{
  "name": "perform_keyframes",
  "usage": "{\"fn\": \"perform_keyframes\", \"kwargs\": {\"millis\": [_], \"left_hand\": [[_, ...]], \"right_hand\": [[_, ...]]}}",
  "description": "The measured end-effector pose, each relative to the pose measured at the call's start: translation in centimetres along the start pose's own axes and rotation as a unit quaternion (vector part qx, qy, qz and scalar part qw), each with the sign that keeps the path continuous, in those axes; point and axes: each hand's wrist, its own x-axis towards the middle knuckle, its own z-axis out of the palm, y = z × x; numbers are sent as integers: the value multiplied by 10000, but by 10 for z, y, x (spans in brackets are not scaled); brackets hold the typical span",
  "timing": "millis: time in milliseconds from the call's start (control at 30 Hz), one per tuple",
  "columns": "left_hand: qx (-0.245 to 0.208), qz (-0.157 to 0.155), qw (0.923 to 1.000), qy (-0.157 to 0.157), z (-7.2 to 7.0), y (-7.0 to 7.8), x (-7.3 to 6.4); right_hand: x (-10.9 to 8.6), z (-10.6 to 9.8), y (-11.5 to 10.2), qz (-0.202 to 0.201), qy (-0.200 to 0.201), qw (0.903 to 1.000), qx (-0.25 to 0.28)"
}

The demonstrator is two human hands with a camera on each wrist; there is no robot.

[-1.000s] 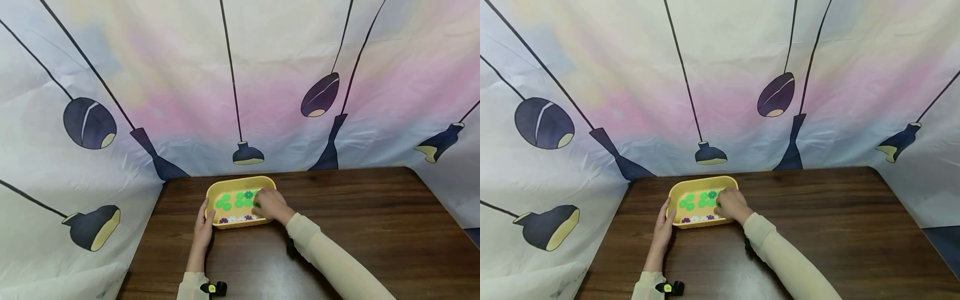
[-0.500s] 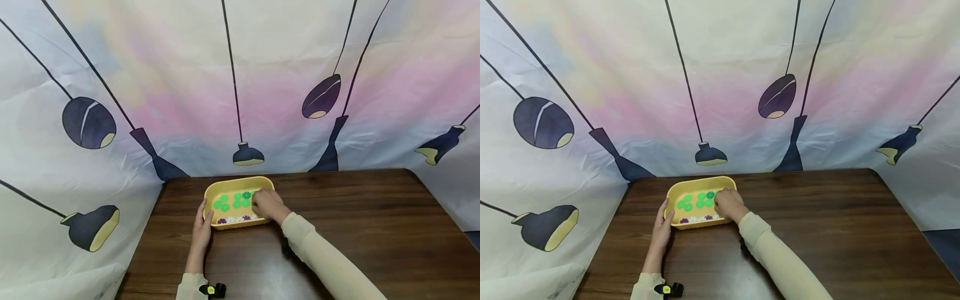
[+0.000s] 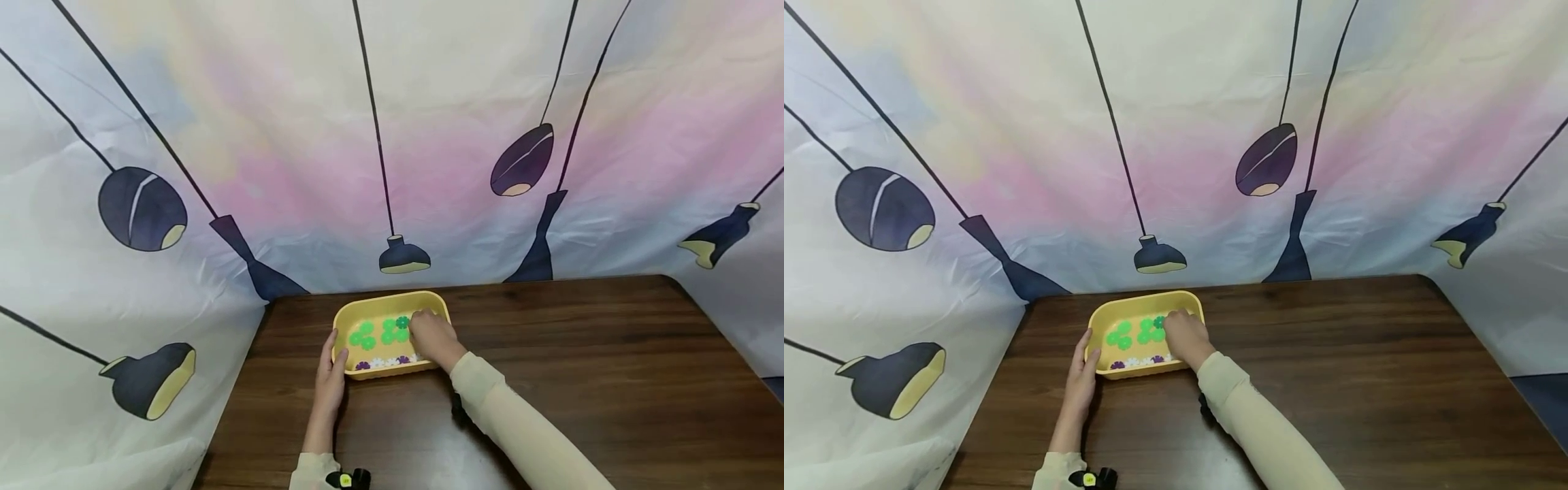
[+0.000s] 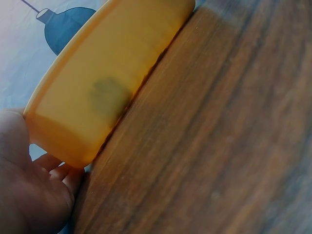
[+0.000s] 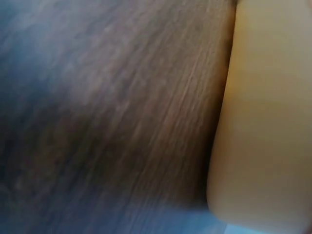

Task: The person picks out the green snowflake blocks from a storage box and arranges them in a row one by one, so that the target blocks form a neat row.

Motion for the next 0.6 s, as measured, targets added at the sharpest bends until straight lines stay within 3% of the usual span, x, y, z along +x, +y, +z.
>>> {"fn": "perform_keyframes", "kwargs": {"millis": [367, 600], "left_hand": [[-50, 28, 10000, 30, 0, -1, 1], [-32, -27, 10000, 57, 0, -3, 1]], "right_hand": [[1, 3, 1, -66, -8, 9999, -96], [0, 3, 2, -101, -64, 9998, 140]]}}
